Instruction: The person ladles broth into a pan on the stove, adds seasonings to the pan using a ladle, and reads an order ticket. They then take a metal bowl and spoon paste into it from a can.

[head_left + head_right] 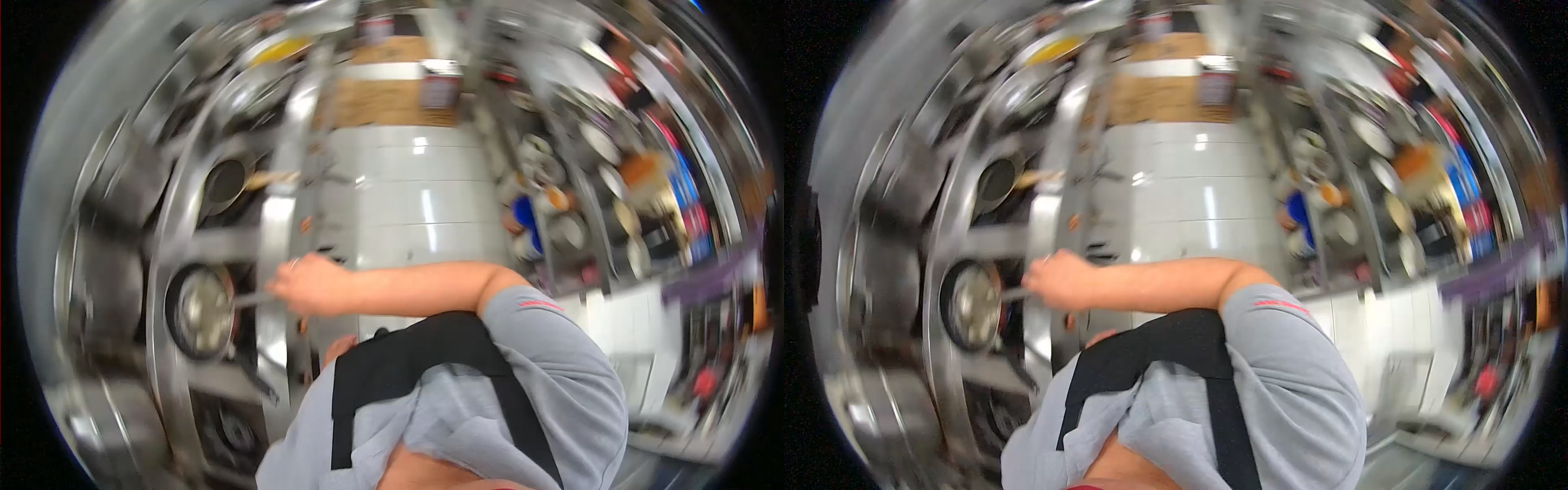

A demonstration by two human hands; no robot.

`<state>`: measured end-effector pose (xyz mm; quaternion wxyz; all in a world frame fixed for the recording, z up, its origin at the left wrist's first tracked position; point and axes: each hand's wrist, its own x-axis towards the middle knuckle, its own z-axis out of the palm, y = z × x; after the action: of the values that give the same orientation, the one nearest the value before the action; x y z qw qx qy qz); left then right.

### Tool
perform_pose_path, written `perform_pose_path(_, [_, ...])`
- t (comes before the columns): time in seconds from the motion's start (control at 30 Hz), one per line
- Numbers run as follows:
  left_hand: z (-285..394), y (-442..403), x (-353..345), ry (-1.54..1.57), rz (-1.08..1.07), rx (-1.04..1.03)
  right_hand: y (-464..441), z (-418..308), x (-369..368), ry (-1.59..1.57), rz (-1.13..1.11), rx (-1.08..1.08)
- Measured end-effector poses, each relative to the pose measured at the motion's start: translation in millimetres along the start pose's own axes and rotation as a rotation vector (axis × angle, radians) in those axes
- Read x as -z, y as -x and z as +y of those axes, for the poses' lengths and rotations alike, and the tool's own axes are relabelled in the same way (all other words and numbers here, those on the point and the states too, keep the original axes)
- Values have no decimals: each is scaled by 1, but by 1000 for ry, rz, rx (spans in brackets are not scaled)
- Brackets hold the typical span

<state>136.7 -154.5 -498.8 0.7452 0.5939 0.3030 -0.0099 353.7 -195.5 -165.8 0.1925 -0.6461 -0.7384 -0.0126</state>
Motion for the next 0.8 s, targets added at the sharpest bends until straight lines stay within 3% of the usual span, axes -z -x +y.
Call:
perform_pose_path(0.07, [-12,-38,-21,-67,-112,158,65,15,34,2,88,-74])
perform_pose_path(0.17, [10,-70,-93,-188,-238,196,185,31,75,-37,278,-87])
perform_pose_path(0.2, [13,-88,-117,-495,-304,24,234,28,90,-89,361,-205])
perform_pose_path(0.23, [30,-90,-154,-536,-352,6,285,19,103,-148,451,-314])
perform_pose_path(0.3, [84,-58,-251,-643,-418,-153,380,-9,124,-266,582,-610])
perform_pose_path(0.33, [116,-29,-312,-628,-418,-80,426,-23,131,-244,672,-714])
perform_pose_path(0.43, [161,21,-445,-713,-608,-187,545,-70,132,-296,901,-1006])
perform_pose_path(0.57, [184,69,-584,-778,-933,-266,645,-127,125,-518,1119,-1206])
perform_pose_path(0.7, [183,104,-663,-834,-1105,-302,692,-164,139,-562,1020,-1316])
perform_pose_path(0.8, [170,114,-707,-886,-1174,-342,723,-175,149,-488,782,-1380])
